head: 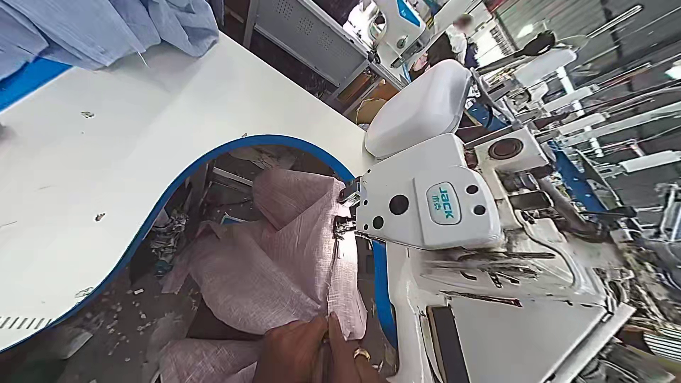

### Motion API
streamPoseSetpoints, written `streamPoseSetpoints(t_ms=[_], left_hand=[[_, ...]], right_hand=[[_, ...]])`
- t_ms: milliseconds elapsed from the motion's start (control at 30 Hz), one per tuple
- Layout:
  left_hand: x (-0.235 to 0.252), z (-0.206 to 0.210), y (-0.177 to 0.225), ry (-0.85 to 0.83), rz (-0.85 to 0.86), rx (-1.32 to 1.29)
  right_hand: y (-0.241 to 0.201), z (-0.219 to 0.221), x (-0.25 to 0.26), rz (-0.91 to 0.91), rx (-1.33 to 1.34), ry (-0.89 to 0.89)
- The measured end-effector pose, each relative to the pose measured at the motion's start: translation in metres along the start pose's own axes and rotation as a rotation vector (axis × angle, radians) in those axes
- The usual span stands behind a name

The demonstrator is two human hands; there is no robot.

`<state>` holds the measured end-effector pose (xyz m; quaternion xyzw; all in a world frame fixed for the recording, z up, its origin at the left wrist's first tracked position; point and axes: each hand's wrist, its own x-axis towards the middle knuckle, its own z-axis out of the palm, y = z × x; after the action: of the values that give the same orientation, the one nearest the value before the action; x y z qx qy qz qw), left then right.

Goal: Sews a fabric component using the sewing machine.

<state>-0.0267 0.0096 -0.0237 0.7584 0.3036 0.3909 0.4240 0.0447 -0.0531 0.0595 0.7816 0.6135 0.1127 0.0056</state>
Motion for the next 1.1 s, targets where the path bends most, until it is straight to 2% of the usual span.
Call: streamPoseSetpoints(t_ms=[100,200,233,333,367,433,467,567,600,667,733,800,933,1000,1100], left_hand=[[0.013,0.023,-0.015,0.092,-0.016,-0.143],[0.028,0.029,-0.021,0.065,-0.184,-0.341],[0.032,0.027,-0.022,0.041,-0.234,-0.326],[0.038,0.003,-0.037,0.075,-0.196,0.165],[0.037,-0.009,-0.048,0.043,-0.23,0.244],[0.032,-0.037,-0.065,-0.102,-0.327,0.183],[0.029,-0.051,-0.07,-0.184,-0.339,0.065],[0.025,-0.067,-0.055,-0.237,-0.225,-0.318],[0.022,-0.064,-0.043,-0.2,-0.17,-0.31],[0.007,-0.049,-0.018,-0.094,-0.024,-0.129],[-0.016,-0.027,-0.001,-0.095,0.085,-0.074],[-0.033,-0.004,-0.002,-0.075,0.085,-0.13],[-0.025,0.017,-0.017,0.057,0.061,-0.245],[-0.013,0.023,-0.025,0.112,0.048,-0.263],[-0.004,0.023,-0.027,0.146,0.081,-0.139]], right_hand=[[0.002,0.011,0.015,0.054,0.008,0.09],[0.006,0.026,0.031,0.091,0.073,0.204],[0.01,0.031,0.031,0.107,0.105,0.249],[0.028,0.043,0.004,0.173,0.213,0.326],[0.032,0.047,-0.012,0.207,0.275,0.324],[0.036,0.054,-0.04,0.287,0.426,0.31],[0.038,0.053,-0.046,0.307,0.487,0.315],[0.048,0.029,-0.038,0.292,0.485,0.326],[0.051,0.02,-0.036,0.284,0.457,0.306],[0.052,0.017,-0.041,0.259,0.373,0.254],[0.045,0.026,-0.053,0.198,0.31,0.189],[0.037,0.024,-0.051,0.085,0.281,0.141],[0.015,0.009,-0.016,-0.097,0.157,0.047],[0.017,0.014,0.0,-0.128,0.125,0.048],[0.023,0.022,0.003,-0.115,0.07,0.102]])
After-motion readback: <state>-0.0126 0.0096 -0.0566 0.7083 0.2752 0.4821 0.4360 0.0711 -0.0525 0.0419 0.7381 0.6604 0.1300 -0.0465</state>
